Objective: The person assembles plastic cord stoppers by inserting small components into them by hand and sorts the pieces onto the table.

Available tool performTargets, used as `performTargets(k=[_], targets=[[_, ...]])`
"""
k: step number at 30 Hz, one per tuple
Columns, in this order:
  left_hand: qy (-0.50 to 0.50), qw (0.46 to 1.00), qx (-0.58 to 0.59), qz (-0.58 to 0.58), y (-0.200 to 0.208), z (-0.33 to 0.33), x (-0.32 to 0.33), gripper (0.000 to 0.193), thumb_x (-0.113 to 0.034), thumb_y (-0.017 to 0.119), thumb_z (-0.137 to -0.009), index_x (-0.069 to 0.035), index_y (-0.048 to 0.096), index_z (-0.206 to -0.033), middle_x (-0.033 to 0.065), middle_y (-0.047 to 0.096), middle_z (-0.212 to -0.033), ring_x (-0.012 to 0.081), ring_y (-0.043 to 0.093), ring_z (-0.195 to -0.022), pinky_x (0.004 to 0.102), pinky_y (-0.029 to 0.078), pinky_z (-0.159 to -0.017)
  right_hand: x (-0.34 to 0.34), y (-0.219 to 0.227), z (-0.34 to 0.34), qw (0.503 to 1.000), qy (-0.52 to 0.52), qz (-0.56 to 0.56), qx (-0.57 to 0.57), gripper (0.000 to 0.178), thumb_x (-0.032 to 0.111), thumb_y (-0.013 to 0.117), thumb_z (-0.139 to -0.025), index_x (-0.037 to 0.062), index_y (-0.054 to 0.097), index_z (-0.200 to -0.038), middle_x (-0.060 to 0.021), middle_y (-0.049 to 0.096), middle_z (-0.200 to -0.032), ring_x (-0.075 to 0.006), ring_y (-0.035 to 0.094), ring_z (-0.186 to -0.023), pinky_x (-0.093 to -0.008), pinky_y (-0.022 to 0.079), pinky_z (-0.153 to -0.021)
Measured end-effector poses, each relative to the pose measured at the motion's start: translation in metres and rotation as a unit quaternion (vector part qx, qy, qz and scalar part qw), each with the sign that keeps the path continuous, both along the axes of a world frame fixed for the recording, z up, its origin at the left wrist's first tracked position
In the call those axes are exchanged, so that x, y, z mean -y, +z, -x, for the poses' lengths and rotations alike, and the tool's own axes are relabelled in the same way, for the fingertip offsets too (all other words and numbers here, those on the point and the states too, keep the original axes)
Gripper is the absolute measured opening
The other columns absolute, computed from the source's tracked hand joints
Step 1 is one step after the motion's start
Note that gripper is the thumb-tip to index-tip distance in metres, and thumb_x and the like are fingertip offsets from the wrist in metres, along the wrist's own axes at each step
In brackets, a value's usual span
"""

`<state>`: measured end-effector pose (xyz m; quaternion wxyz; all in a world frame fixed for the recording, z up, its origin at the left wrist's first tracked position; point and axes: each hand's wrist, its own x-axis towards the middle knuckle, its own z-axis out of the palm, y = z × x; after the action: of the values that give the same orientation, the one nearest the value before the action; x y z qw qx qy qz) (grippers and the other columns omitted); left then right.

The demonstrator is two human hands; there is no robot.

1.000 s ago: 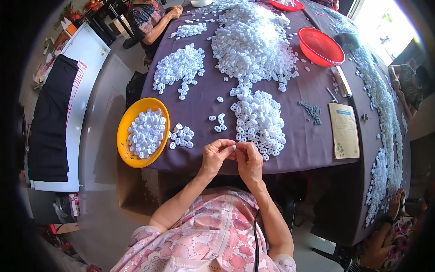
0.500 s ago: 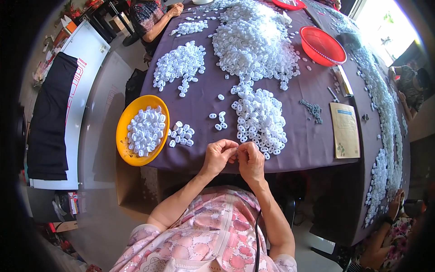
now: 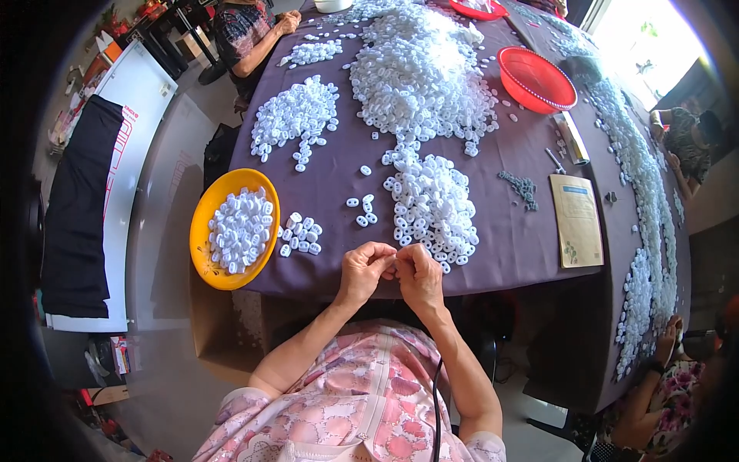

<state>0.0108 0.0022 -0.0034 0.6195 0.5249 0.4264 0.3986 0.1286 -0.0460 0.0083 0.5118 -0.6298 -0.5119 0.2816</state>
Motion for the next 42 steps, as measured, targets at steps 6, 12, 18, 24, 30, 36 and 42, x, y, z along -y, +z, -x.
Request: performTargets(k=[6,12,18,24,30,36,42], targets=[[-0.021,0.999,0.024,0.027,0.002,0.001,-0.003,0.006,-0.004,0.062,-0.085,0.001,0.065,-0.089,0.0027,0.065,-0.074,0.0074,0.061,-0.063,0.0224,0.053,-0.054,0.000,-0.002,-0.003,0.996,0.009,0.048,-0.074,0.007,-0.004,0.059,-0.084,0.0018,0.055,-0.087,-0.0020,0.061,-0.071,-0.0061,0.059,-0.062,-0.0198,0.048,-0.054],[0.002,0.996,0.073,0.053,0.003,0.001,-0.004,0.007,-0.004,0.061,-0.086,0.002,0.064,-0.090,0.0034,0.065,-0.076,0.0081,0.061,-0.064,0.0219,0.054,-0.055,0.001,-0.007,-0.002,0.997,0.004,0.025,-0.078,0.016,-0.004,0.058,-0.084,0.0010,0.056,-0.099,-0.0034,0.063,-0.077,-0.0065,0.059,-0.064,-0.0197,0.050,-0.057],[0.008,0.995,0.076,0.060,0.002,0.002,-0.004,0.007,-0.004,0.061,-0.086,0.002,0.063,-0.090,0.0033,0.064,-0.076,0.0081,0.061,-0.062,0.0218,0.054,-0.055,0.001,0.000,-0.001,1.000,-0.004,0.014,-0.018,0.010,-0.002,0.063,-0.081,0.0003,0.061,-0.090,-0.0058,0.064,-0.077,-0.0106,0.061,-0.060,-0.0224,0.050,-0.052],[0.001,0.996,0.071,0.061,0.002,0.001,-0.003,0.007,-0.004,0.061,-0.086,0.002,0.063,-0.089,0.0032,0.064,-0.076,0.0082,0.061,-0.062,0.0220,0.053,-0.055,0.001,-0.003,0.000,0.998,-0.009,-0.013,0.058,0.004,-0.002,0.060,-0.082,-0.0001,0.060,-0.086,-0.0062,0.061,-0.076,-0.0124,0.060,-0.059,-0.0234,0.048,-0.050],[0.067,0.988,0.125,0.067,0.001,0.002,-0.003,0.008,-0.004,0.060,-0.087,0.000,0.062,-0.093,0.0039,0.063,-0.079,0.0098,0.061,-0.064,0.0235,0.054,-0.056,0.003,0.003,-0.002,0.999,-0.041,-0.001,-0.009,0.007,-0.004,0.058,-0.081,0.0001,0.059,-0.087,-0.0098,0.059,-0.076,-0.0177,0.059,-0.057,-0.0280,0.047,-0.052],[0.069,0.981,0.149,0.103,0.005,0.007,-0.007,0.009,-0.004,0.060,-0.087,0.001,0.061,-0.094,0.0045,0.063,-0.079,0.0101,0.061,-0.064,0.0230,0.054,-0.055,0.003,0.012,0.003,0.984,0.000,-0.043,0.171,0.010,-0.001,0.061,-0.078,0.0030,0.060,-0.088,-0.0113,0.056,-0.081,-0.0295,0.058,-0.071,-0.0365,0.048,-0.060],[0.068,0.971,0.187,0.135,0.006,0.010,-0.010,0.012,-0.004,0.061,-0.086,0.001,0.062,-0.097,0.0051,0.063,-0.079,0.0100,0.061,-0.064,0.0224,0.053,-0.054,0.003,0.015,0.007,0.968,0.044,-0.007,0.249,0.009,0.003,0.063,-0.078,0.0052,0.061,-0.087,-0.0106,0.053,-0.081,-0.0303,0.059,-0.070,-0.0386,0.049,-0.059]])
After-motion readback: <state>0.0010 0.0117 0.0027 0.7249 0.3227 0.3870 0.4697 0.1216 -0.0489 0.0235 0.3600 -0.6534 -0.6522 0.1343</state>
